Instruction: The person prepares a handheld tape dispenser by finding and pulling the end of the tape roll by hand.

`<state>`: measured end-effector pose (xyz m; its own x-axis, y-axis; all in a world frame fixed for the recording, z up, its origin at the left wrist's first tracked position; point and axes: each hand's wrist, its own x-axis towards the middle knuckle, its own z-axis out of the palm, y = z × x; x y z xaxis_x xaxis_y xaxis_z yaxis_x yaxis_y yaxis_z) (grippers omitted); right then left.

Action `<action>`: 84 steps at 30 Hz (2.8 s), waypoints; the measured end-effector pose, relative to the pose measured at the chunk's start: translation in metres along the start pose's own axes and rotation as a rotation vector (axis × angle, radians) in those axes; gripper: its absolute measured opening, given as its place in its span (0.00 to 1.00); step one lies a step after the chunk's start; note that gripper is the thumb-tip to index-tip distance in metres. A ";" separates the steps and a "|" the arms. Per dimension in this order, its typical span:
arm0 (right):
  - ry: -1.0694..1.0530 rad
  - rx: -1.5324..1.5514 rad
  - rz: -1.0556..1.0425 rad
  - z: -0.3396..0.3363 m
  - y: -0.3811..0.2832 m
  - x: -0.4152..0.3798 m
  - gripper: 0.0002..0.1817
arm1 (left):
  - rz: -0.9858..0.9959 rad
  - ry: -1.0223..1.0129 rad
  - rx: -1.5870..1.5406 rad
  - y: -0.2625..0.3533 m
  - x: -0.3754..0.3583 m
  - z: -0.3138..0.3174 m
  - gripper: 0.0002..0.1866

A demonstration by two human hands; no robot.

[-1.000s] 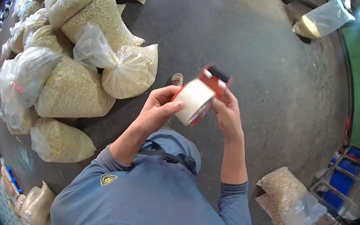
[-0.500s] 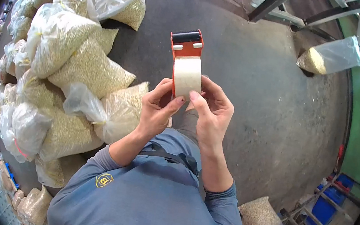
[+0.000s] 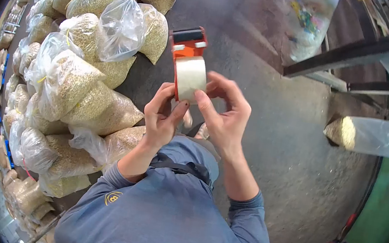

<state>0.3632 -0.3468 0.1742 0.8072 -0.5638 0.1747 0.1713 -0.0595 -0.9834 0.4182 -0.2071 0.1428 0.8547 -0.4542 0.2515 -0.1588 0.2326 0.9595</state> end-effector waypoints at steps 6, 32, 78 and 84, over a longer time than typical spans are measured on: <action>-0.352 -0.595 -0.446 -0.011 0.006 0.210 0.25 | -0.070 -0.125 0.076 -0.036 0.190 -0.017 0.15; -0.635 0.214 0.309 0.076 0.147 0.910 0.10 | 0.082 0.072 0.457 -0.186 0.880 -0.036 0.10; -0.486 0.116 0.389 0.319 0.378 1.933 0.09 | -0.318 0.074 0.354 -0.471 1.926 -0.190 0.19; -0.539 0.068 0.357 0.326 0.402 2.081 0.07 | -0.370 0.182 0.193 -0.518 2.057 -0.181 0.19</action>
<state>2.2957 -1.2755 0.1583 0.9884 -0.0461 -0.1450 -0.1388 0.1173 -0.9834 2.3479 -1.1065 0.1403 0.9415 -0.3138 -0.1227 0.0994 -0.0892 0.9910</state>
